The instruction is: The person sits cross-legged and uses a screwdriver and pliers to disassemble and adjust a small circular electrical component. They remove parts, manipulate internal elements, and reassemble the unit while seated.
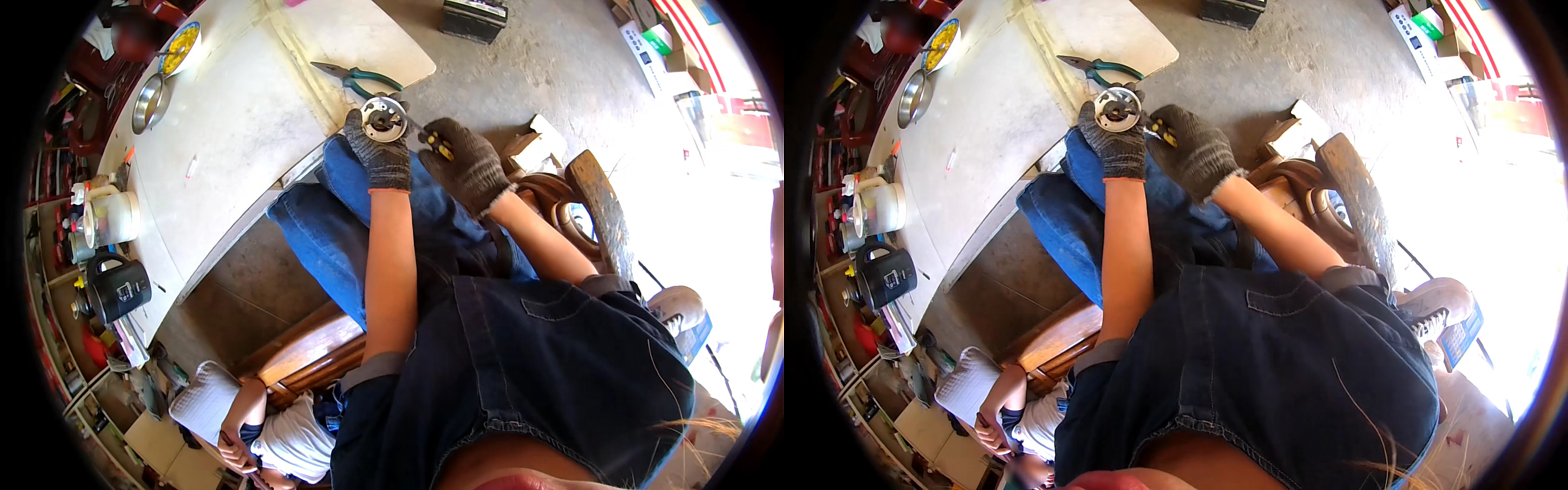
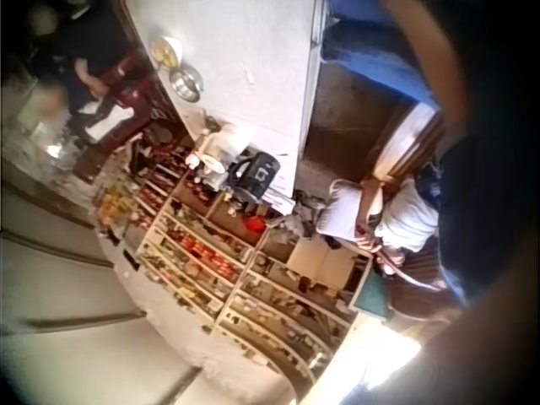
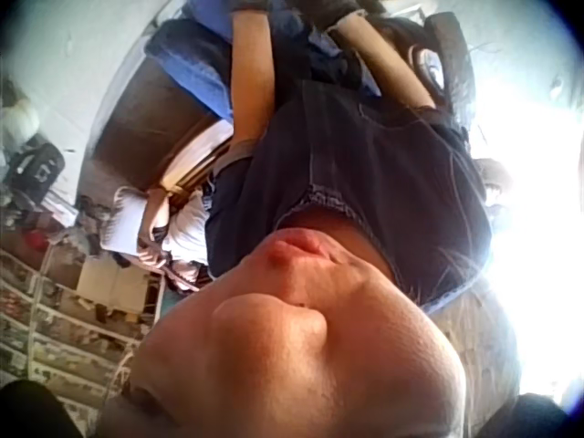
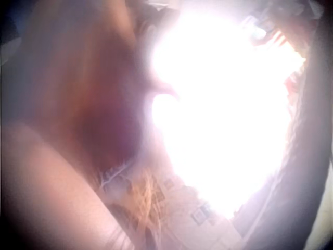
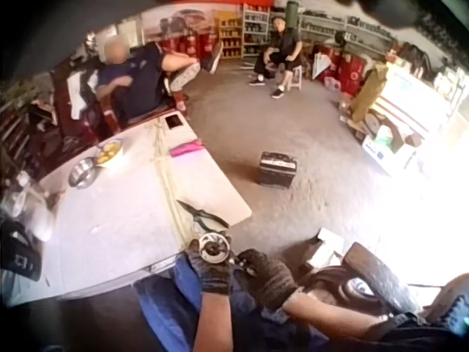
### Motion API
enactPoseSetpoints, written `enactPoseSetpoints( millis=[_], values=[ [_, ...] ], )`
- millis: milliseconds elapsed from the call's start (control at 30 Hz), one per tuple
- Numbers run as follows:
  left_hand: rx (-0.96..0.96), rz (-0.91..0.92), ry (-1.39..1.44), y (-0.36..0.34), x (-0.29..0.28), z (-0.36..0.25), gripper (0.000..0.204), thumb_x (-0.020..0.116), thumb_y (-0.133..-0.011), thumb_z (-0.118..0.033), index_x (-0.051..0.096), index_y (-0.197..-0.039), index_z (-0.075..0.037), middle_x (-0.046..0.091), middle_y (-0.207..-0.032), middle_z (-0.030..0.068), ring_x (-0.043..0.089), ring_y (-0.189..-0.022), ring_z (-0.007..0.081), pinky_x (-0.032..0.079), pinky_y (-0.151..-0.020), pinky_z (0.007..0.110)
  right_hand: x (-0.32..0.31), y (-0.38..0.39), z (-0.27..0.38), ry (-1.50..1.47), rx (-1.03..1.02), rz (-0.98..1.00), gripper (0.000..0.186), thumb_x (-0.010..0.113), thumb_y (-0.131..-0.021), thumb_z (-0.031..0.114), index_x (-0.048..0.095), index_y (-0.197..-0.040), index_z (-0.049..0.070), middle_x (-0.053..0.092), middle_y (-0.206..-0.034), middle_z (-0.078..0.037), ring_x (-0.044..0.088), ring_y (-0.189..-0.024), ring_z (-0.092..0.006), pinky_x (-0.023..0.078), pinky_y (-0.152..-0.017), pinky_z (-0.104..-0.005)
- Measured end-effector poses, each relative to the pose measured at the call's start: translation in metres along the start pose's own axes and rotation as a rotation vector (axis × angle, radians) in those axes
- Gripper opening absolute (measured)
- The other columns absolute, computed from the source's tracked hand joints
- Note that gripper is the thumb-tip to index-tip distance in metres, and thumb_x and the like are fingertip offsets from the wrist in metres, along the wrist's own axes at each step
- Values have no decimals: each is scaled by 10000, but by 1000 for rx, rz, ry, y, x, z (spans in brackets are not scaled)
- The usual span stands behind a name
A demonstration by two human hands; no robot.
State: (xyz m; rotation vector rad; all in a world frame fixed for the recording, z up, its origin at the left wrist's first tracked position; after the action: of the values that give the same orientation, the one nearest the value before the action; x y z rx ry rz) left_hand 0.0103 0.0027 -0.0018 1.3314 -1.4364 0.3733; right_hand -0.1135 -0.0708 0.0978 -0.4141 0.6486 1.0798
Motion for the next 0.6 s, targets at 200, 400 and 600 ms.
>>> enactPoseSetpoints(
  millis=[200,400,600],
  values=[
    [-68,124,61,-4,-1,2,487,444,-806,-425,569,-1018,-5,615,-946,150,591,-874,291,510,-780,415,31,-48,-16,-46,99,-27,502,741,-647,397,572,-970,52,632,-915,-170,615,-859,-326,487,-751,-404],
    [-18,215,9,1,0,1,490,426,-806,-393,585,-1011,22,619,-929,150,597,-847,272,502,-786,373,50,-50,-24,-221,123,-120,556,785,-626,404,546,-962,30,625,-869,-173,616,-811,-301,488,-727,-379],
    [63,328,-80,3,6,1,382,411,-830,-270,579,-957,50,618,-862,160,603,-756,260,520,-696,342,69,-42,-33,-500,140,-185,489,780,-679,316,516,-966,22,609,-840,-153,592,-765,-231,485,-705,-342]
  ],
)
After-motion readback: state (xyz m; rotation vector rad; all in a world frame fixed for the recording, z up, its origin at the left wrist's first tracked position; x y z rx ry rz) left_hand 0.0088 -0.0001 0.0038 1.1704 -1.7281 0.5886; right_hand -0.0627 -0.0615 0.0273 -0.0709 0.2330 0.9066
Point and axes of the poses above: each hand's wrist, its own y-axis away from the middle knuckle, its own x-axis out of the palm, z = x × y, the point moved 1 cm from there along -y, towards the middle knuckle
